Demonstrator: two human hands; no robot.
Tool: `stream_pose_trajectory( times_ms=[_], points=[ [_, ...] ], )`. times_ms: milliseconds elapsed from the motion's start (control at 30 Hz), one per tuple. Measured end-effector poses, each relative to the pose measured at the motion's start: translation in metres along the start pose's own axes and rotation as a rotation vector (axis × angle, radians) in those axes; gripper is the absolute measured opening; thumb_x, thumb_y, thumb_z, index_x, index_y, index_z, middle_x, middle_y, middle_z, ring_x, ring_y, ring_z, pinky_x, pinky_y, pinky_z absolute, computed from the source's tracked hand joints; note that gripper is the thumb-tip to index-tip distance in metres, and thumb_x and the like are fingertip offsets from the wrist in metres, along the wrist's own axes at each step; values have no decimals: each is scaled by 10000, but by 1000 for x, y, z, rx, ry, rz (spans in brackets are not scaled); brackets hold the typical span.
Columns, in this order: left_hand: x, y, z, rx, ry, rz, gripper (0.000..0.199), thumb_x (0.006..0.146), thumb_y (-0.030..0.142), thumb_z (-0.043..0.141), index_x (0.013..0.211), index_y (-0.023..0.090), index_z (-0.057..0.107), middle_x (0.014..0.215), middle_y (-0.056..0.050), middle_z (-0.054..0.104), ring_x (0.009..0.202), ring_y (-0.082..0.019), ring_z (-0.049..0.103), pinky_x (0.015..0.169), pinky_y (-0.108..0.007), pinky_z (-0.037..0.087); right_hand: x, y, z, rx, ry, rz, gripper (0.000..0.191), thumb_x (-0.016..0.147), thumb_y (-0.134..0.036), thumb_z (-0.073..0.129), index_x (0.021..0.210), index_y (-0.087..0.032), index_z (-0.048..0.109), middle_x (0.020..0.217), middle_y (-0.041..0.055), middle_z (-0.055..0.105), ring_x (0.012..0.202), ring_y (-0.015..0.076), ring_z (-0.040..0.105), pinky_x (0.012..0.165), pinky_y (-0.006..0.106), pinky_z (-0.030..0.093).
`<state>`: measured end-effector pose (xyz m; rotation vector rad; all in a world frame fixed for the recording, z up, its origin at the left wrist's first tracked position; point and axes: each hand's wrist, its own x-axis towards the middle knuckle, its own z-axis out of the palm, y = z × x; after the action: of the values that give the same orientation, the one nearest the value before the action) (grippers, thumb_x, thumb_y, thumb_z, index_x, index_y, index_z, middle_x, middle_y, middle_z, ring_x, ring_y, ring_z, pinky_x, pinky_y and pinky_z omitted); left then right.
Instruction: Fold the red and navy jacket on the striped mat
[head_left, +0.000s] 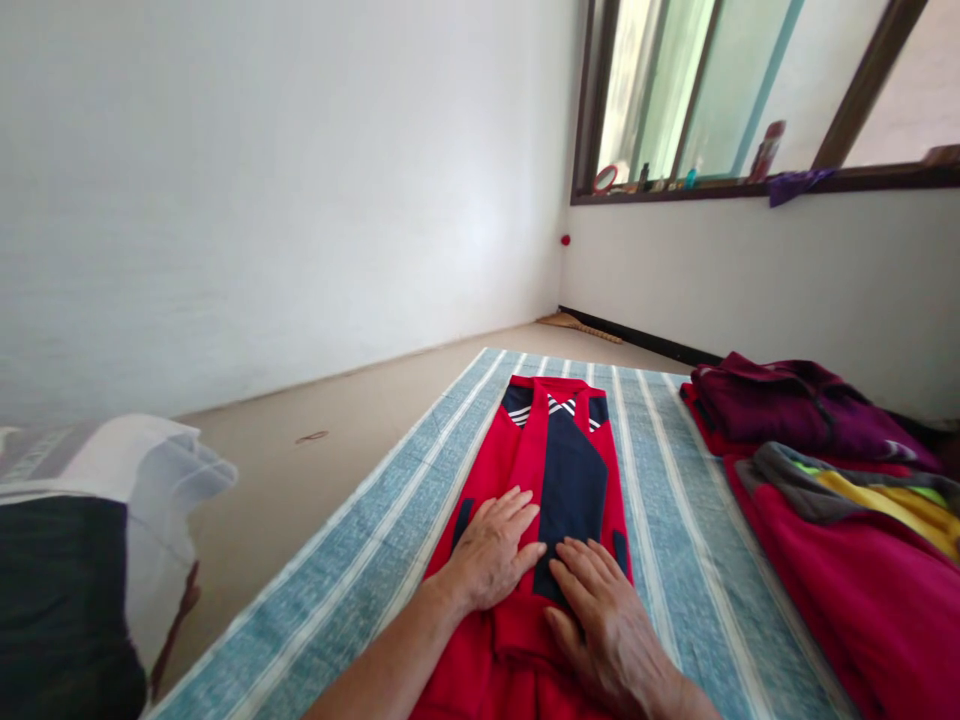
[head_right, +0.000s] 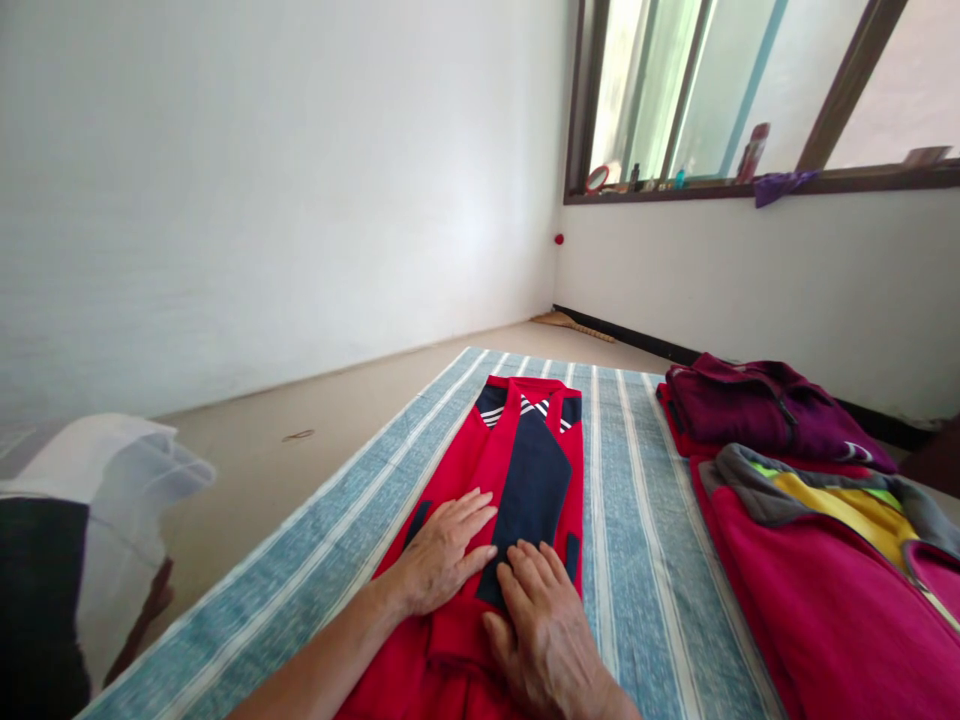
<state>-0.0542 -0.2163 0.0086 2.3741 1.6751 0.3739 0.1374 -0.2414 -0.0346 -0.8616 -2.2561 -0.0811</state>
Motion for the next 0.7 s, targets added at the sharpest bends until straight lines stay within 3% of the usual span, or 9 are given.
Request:
stream_pose_trajectory(
  times_ms=[700],
  points=[
    [-2, 1, -2, 17, -14, -14, 466, 875, 362, 507, 1312, 200, 508, 1447, -92, 419, 1364, -251, 324, 1116, -468, 290, -3, 4, 12, -16, 92, -26, 300, 809, -197, 530, 1090, -159, 629, 1127, 107, 661, 1075, 276, 602, 920, 478, 513]
  ],
)
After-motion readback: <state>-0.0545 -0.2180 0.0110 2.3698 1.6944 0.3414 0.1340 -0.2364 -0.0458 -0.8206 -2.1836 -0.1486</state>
